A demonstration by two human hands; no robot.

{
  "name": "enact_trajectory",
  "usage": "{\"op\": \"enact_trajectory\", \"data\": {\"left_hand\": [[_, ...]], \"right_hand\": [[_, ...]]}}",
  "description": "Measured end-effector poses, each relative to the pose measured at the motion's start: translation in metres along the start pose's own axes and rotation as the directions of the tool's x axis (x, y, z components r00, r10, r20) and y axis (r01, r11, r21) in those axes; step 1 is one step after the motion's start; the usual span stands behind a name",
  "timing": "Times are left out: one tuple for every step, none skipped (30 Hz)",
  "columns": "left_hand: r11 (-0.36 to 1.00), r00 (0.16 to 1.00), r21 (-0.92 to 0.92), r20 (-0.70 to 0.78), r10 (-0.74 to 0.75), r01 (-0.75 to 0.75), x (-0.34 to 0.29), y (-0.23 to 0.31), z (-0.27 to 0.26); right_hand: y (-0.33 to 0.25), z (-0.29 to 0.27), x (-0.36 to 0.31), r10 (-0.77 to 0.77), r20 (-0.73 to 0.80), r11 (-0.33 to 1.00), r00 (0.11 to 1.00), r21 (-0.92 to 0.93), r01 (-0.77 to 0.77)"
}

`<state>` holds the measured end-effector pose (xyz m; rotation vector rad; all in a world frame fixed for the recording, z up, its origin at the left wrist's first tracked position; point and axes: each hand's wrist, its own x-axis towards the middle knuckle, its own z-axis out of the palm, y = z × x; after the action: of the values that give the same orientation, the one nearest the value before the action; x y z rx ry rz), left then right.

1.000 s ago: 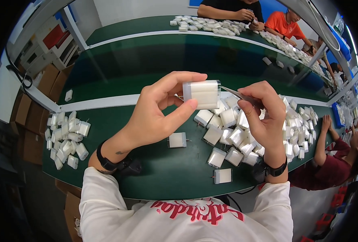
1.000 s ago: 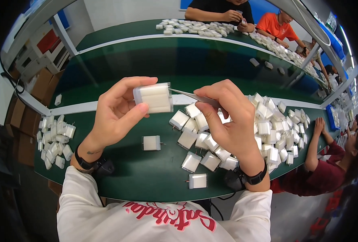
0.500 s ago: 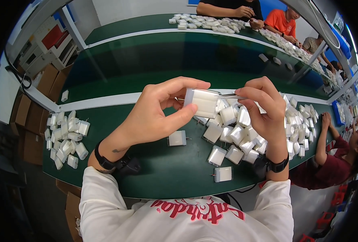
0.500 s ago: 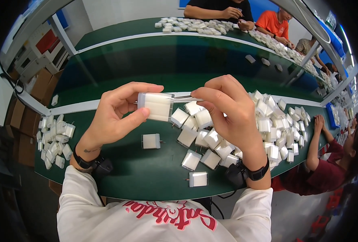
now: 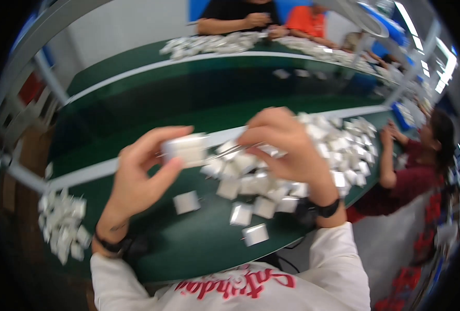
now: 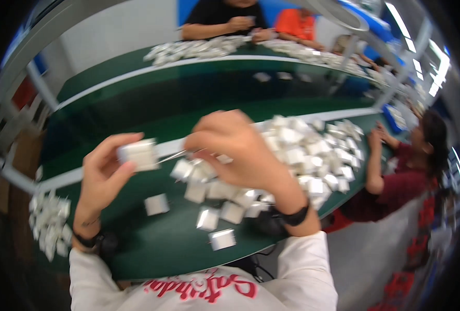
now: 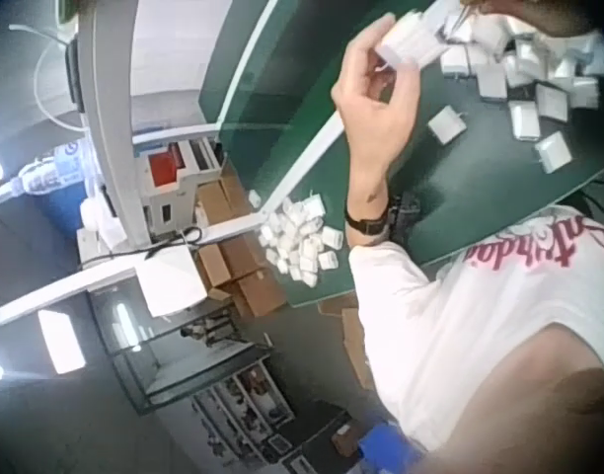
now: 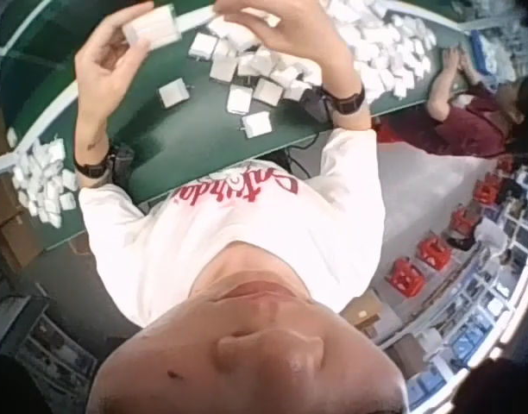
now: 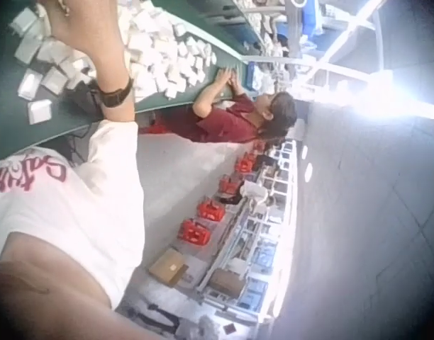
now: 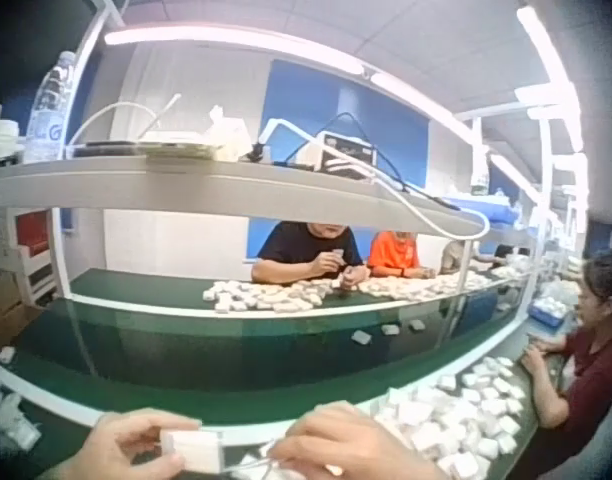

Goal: Manually assemble small electronic components at a factory workbench using tweezers.

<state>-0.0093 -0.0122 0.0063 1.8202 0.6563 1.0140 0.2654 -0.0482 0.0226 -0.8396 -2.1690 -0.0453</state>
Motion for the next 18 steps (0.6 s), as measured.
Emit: {"op": "enact_trajectory", "data": {"left_hand": [[1.000,1.000,0.016,-0.017,0.014,-0.013,0.009,-0.018,0.003],[0.996,0.999,0.089,-0.053,0.009,-0.004,0.017,-0.031,0.004],[0.989,0.996,0.143,-0.080,-0.027,0.038,0.022,-0.047,-0.006],[0.979,0.994,0.190,-0.087,-0.062,0.077,0.021,-0.065,-0.035],[0.971,0.984,0.184,-0.116,-0.132,0.152,0.024,-0.091,-0.061],[0.969,0.978,0.157,-0.119,-0.174,0.192,0.034,-0.123,-0.080],[0.959,0.957,0.075,-0.114,-0.265,0.274,0.048,-0.146,-0.083],[0.927,0.921,0.016,-0.119,-0.371,0.376,0.057,-0.172,-0.088],[0.941,0.924,0.025,-0.198,-0.327,0.338,0.063,-0.208,-0.100],[0.952,0.915,0.038,-0.292,-0.279,0.303,0.066,-0.248,-0.122],[0.945,0.947,0.236,-0.281,-0.159,0.228,0.059,-0.303,-0.181],[0.903,0.973,0.407,-0.228,-0.044,0.136,0.070,-0.318,-0.190],[0.893,0.944,0.445,-0.319,0.085,0.070,0.068,-0.335,-0.197],[0.886,0.903,0.464,-0.383,0.192,0.009,0.063,-0.338,-0.166],[0.898,0.919,0.441,-0.347,0.187,-0.016,0.061,-0.306,-0.124],[0.893,0.955,0.448,-0.279,0.098,0.039,0.057,-0.267,-0.086],[0.864,0.969,0.493,-0.247,0.024,0.104,0.047,-0.228,-0.083],[0.857,0.969,0.506,-0.245,0.035,0.097,0.042,-0.215,-0.091]], "right_hand": [[0.004,0.002,-0.010,0.028,0.014,1.000,0.999,0.008,-0.029],[0.006,0.004,-0.018,0.046,0.084,0.997,0.995,0.060,-0.051],[0.006,0.012,-0.019,0.052,0.172,0.985,0.984,0.153,-0.079],[-0.001,0.026,-0.012,0.042,0.268,0.965,0.963,0.238,-0.108],[-0.007,0.043,-0.010,-0.003,0.314,0.968,0.949,0.237,-0.075],[-0.010,0.060,-0.015,-0.004,0.346,0.967,0.938,0.240,-0.084],[-0.014,0.065,-0.024,0.031,0.473,0.984,0.880,0.140,-0.110],[-0.017,0.077,-0.034,0.028,0.550,0.994,0.834,0.072,-0.081],[-0.019,0.093,-0.039,0.011,0.592,0.997,0.806,0.060,-0.057],[-0.023,0.103,-0.040,-0.029,0.630,0.998,0.776,0.061,-0.012],[-0.028,0.115,-0.037,-0.078,0.641,0.996,0.764,0.089,0.028],[-0.028,0.123,-0.038,-0.050,0.634,0.998,0.772,0.064,0.012],[-0.027,0.133,-0.038,-0.117,0.636,0.992,0.763,0.106,0.064],[-0.020,0.137,-0.046,-0.151,0.644,0.987,0.749,0.138,0.080],[-0.019,0.130,-0.054,-0.100,0.646,0.994,0.757,0.106,0.040],[-0.021,0.123,-0.062,-0.098,0.670,0.992,0.736,0.121,0.022],[-0.027,0.122,-0.058,-0.150,0.681,0.985,0.716,0.163,0.051],[-0.031,0.126,-0.053,-0.156,0.671,0.985,0.725,0.163,0.062]]}}
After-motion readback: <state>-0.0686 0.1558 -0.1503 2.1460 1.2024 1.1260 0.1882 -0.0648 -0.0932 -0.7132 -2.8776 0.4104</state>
